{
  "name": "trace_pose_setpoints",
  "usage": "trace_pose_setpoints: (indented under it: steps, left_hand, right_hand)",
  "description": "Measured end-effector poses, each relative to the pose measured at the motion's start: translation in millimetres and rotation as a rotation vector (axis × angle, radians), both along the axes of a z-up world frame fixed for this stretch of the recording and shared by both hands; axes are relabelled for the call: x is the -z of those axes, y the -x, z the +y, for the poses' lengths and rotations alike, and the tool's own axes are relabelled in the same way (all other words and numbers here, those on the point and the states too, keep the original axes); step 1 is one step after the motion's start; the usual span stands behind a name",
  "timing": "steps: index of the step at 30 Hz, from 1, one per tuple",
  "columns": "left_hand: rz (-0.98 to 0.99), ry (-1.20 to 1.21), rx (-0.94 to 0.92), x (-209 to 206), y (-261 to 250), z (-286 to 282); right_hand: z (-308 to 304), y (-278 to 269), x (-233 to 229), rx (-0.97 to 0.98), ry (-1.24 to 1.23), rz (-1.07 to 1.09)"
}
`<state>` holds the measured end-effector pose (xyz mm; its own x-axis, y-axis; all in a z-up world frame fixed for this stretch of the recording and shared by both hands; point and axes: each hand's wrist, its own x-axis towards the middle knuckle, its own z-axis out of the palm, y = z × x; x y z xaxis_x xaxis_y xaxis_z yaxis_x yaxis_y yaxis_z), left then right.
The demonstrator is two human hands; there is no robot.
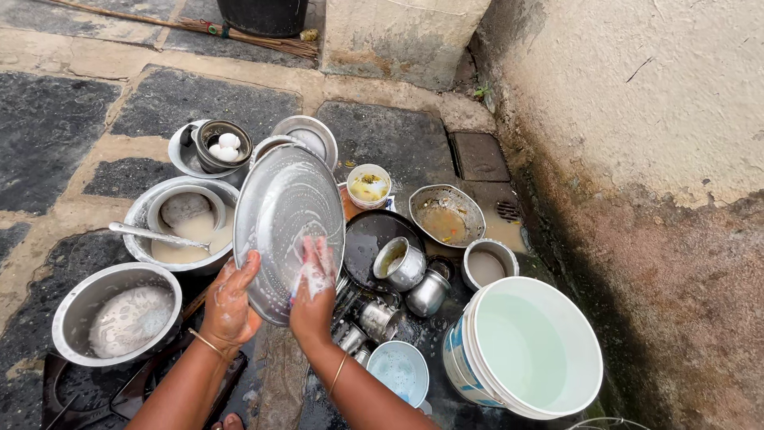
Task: The person washes a variety of dishes and cooking utensils by hand using a cloth and soapy water, then rinses them with water from a hose and places them into a wire basket.
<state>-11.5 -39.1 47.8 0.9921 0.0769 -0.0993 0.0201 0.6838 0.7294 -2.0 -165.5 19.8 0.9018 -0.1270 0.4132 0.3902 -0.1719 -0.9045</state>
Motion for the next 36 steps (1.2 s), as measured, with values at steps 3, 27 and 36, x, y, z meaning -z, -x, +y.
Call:
trace_pose_setpoints:
  steps: [3, 27, 36]
  left_hand:
    - [0.081, -0.219, 0.071, 42.7, 6.1, -13.9]
    - [-0.006, -0.571, 0.030, -46.5, 54.2, -67.4]
    - [-0.116, -1.866, -0.106, 1.9, 8.8, -30.1]
  right_hand:
    - [0.9, 6.4, -25.3, -0.026, 0.291, -0.329]
    - [-117.3, -109.9, 72.6, 0.029, -1.157, 0.766]
    - [-32.2, -37.3, 106.8, -0.595, -0.389, 1.048]
